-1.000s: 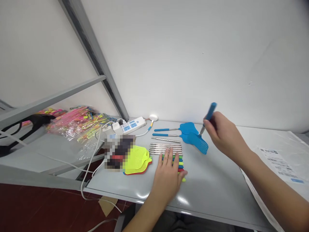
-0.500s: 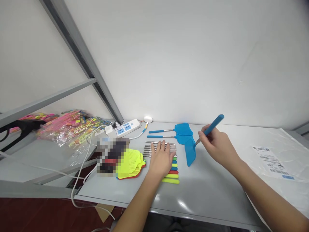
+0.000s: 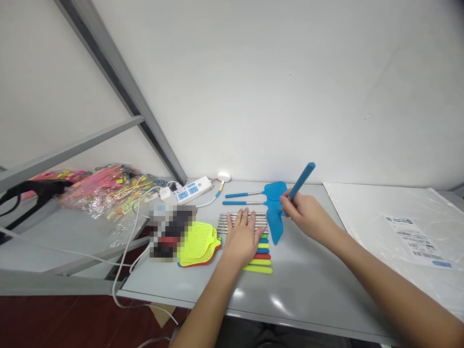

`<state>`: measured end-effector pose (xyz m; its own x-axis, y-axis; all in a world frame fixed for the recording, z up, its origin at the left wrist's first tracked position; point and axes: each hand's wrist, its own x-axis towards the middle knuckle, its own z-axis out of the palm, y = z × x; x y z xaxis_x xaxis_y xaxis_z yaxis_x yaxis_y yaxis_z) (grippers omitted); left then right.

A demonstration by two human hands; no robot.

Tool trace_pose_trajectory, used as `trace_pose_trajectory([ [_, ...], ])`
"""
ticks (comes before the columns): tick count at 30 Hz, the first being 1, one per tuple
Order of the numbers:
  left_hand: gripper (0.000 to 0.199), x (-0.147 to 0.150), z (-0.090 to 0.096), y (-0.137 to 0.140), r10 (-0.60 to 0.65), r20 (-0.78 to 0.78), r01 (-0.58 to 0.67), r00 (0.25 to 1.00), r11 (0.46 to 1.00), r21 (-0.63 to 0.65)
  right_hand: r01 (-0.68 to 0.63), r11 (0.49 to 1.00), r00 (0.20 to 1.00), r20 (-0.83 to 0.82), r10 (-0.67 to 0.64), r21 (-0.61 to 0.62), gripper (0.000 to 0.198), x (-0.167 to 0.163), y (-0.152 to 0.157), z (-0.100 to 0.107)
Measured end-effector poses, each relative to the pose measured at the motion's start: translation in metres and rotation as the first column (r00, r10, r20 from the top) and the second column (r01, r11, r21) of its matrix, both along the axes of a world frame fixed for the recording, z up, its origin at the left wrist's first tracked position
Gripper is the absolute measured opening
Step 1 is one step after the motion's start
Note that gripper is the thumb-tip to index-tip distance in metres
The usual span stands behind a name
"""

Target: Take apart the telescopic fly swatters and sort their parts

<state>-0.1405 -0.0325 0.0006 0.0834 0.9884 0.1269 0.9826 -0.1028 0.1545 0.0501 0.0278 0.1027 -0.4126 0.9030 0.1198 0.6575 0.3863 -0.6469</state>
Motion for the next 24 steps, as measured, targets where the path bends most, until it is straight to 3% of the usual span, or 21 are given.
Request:
trace_pose_trajectory([
  [10,0.058,-0.003,-0.001,0.0,-0.002,0.051,0.002,0.999,1.0,-0.003,-0.042,0.999,0.999,0.032,0.041,0.01,0.032,-0.021,-0.003,0.002],
  [24,0.057,-0.007,0.006,-0.012,-0.041,0.11,0.039,0.993,0.999,0.013,-0.016,0.998,0.994,0.107,0.01,0.056,0.029,-0.023,0.002,0.003],
])
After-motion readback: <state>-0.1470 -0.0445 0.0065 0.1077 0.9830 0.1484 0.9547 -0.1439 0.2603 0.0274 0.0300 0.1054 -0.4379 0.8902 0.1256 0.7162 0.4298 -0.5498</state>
